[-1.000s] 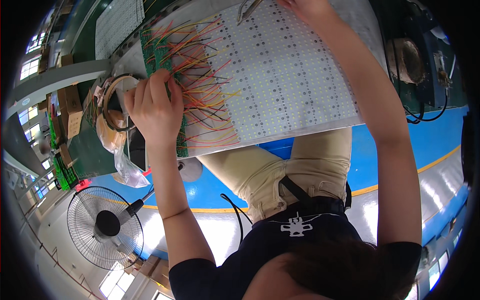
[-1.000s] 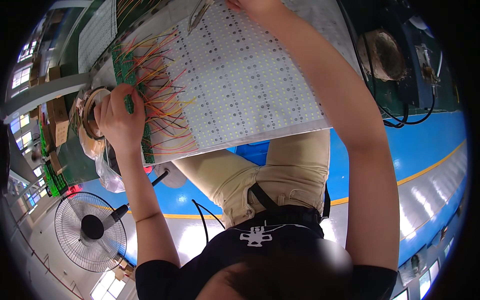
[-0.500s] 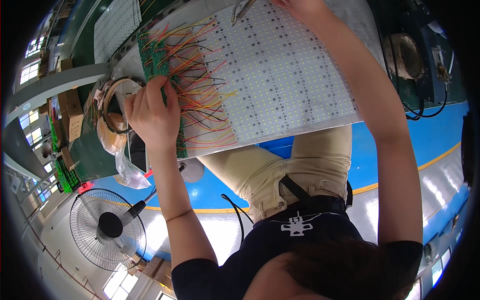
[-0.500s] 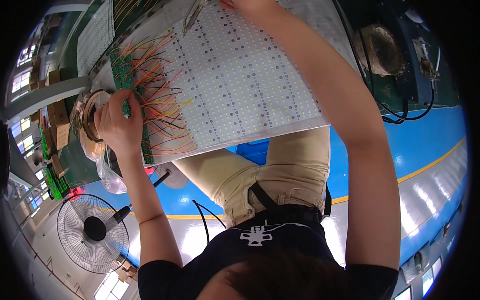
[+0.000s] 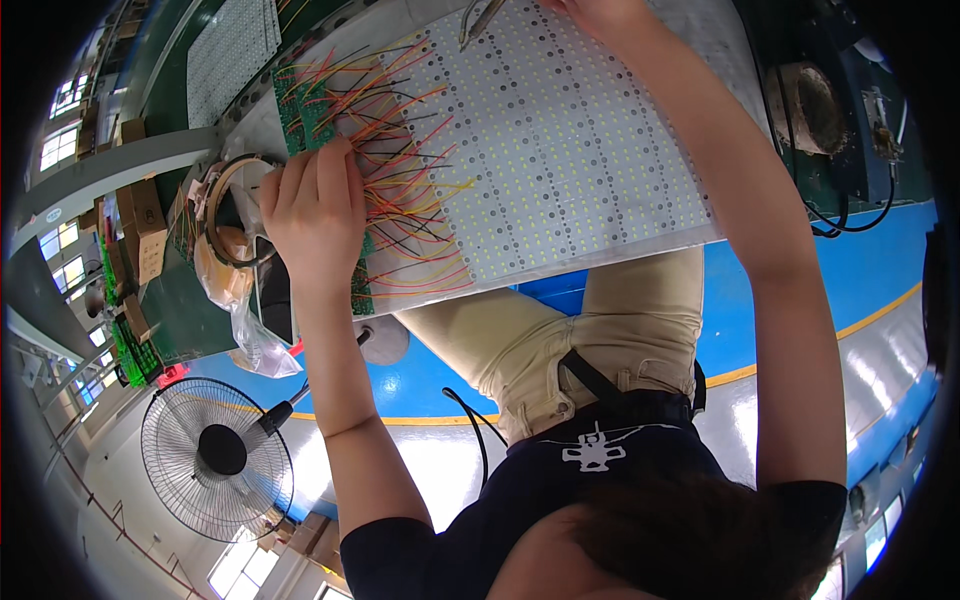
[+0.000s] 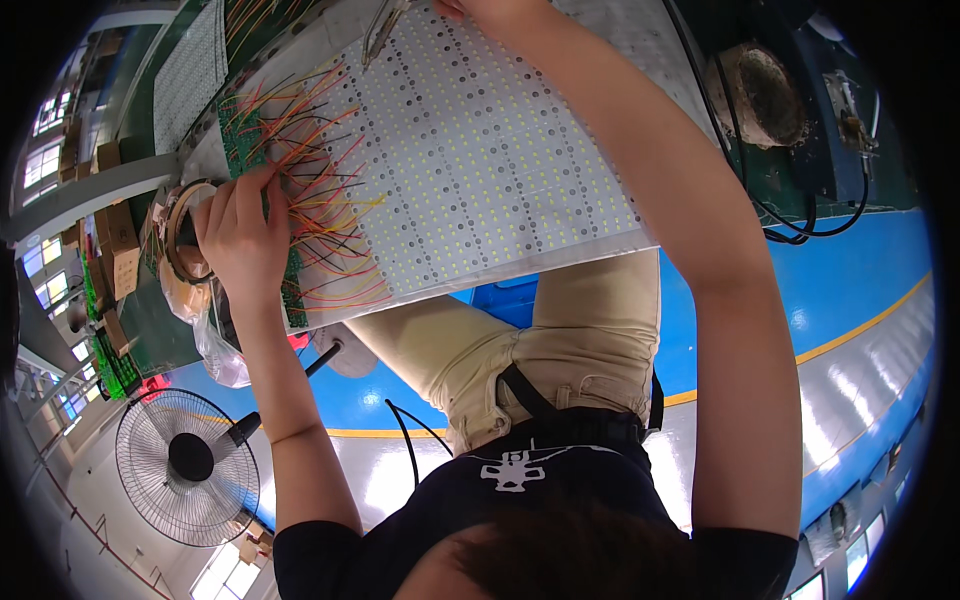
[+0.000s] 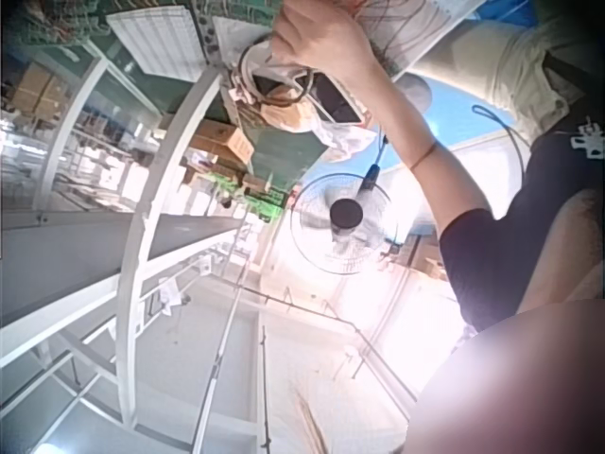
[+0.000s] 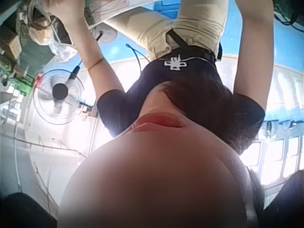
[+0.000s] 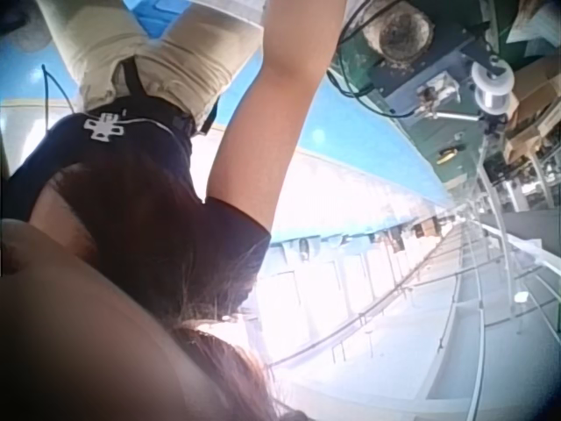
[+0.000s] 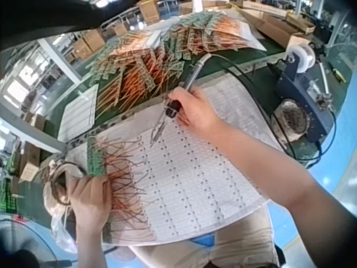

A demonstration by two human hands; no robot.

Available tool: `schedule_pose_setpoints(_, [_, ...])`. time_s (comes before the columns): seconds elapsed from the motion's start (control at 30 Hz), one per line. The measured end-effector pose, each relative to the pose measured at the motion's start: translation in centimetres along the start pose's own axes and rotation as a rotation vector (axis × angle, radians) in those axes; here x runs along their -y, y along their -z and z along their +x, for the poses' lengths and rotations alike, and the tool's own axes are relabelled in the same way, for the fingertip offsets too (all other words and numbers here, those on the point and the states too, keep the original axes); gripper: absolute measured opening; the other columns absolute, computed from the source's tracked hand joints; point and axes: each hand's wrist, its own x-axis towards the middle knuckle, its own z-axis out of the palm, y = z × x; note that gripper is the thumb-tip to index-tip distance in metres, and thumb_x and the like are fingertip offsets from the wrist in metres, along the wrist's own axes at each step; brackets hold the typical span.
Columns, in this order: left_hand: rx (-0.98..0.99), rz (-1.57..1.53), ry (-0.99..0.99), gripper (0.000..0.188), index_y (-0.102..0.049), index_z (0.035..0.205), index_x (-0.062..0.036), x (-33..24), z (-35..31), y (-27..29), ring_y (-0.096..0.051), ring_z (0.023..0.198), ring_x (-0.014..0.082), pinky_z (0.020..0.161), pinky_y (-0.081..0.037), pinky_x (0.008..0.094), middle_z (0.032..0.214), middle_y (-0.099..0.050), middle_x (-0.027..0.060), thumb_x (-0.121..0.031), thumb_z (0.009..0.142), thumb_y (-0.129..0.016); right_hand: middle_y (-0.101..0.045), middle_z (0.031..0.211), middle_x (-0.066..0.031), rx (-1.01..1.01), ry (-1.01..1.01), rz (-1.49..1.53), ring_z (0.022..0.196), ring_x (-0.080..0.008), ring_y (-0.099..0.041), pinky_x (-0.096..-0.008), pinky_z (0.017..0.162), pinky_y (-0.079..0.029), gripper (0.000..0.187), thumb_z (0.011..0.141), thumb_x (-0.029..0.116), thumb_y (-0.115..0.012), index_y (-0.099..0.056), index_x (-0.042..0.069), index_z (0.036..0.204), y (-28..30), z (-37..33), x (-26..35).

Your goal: The person solders thin wires from a control board onto an LED panel array using a soldering iron.

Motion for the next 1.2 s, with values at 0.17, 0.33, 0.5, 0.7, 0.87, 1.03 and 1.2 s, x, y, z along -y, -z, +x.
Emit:
schedule_pose_setpoints(0.17, [0.008,-0.157,-0.094,0.018,-0.067,0.099,-0.0125,-0.5,1.8,-0.9,-0.069,0.078,0.0200,0.075,-0.047,0.0357,0.084,-0.073,-0.0009,-0.008,0.085,-0.077,-0.040,0.051,0.0008,-0.007,0.016,0.010,0.038,-0.0123,-0.033,-0.0316,0.038,-0.026,0.019,0.093,0.017,-0.066,-0.056,0.008,0.079,0.0,0.1,-0.2])
schedule_pose_setpoints(0.33, [0.040,-0.330,-0.068,0.020,-0.069,0.100,-0.0139,-0.8,3.4,-1.4,-0.067,0.087,0.0223,0.080,-0.046,0.0398,0.089,-0.072,-0.0008,-0.013,0.083,-0.079,-0.043,0.054,-0.0012,-0.043,-0.018,0.035,0.039,-0.0132,-0.034,-0.0318,0.039,-0.026,0.016,0.092,0.016,-0.067,-0.056,0.006,0.086,-0.2,0.0,0.0])
schedule_pose_setpoints(0.5, [0.100,-0.388,-0.003,0.022,-0.070,0.098,-0.0155,-1.4,4.1,-1.4,-0.065,0.098,0.0253,0.086,-0.045,0.0428,0.098,-0.067,0.0009,-0.017,0.079,-0.081,-0.044,0.055,-0.0025,-0.055,0.017,0.043,0.039,-0.0144,-0.035,-0.0321,0.039,-0.026,0.016,0.091,0.016,-0.067,-0.056,0.005,0.087,-0.6,-0.1,0.0])
schedule_pose_setpoints(0.7, [0.113,-0.399,-0.001,0.018,-0.070,0.094,-0.0129,-1.6,4.8,-1.7,-0.064,0.096,0.0268,0.086,-0.046,0.0435,0.097,-0.065,0.0022,-0.011,0.079,-0.081,-0.043,0.054,-0.0027,-0.056,-0.004,0.029,0.038,-0.0153,-0.036,-0.0328,0.038,-0.028,0.016,0.091,0.017,-0.067,-0.057,0.005,0.087,-0.7,-0.2,0.1])
schedule_pose_setpoints(0.87, [0.134,-0.575,0.006,0.016,-0.069,0.090,-0.0062,-0.9,5.1,-2.1,-0.065,0.091,0.0303,0.078,-0.050,0.0403,0.095,-0.066,0.0068,0.001,0.079,-0.078,-0.040,0.051,-0.0025,-0.080,-0.019,-0.044,0.037,-0.0157,-0.035,-0.0335,0.037,-0.028,0.020,0.090,0.020,-0.068,-0.055,0.006,0.085,-0.8,-0.5,0.4])
schedule_pose_setpoints(1.03, [0.221,-0.777,0.124,0.011,-0.068,0.092,-0.0028,-0.2,5.4,-1.7,-0.067,0.086,0.0227,0.077,-0.051,0.0341,0.091,-0.069,0.0078,0.000,0.085,-0.076,-0.039,0.051,-0.0023,-0.079,-0.019,-0.058,0.037,-0.0155,-0.034,-0.0335,0.037,-0.028,0.020,0.091,0.020,-0.067,-0.054,0.007,0.082,-0.7,-0.5,0.4])
schedule_pose_setpoints(1.2, [0.326,-0.919,0.313,0.006,-0.068,0.095,-0.0005,0.8,6.2,-2.3,-0.067,0.077,0.0117,0.071,-0.052,0.0272,0.085,-0.071,0.0056,-0.005,0.094,-0.072,-0.037,0.048,-0.0010,-0.041,-0.022,-0.009,0.036,-0.0149,-0.031,-0.0335,0.037,-0.026,0.021,0.092,0.018,-0.066,-0.053,0.008,0.079,-0.2,-0.1,0.2])
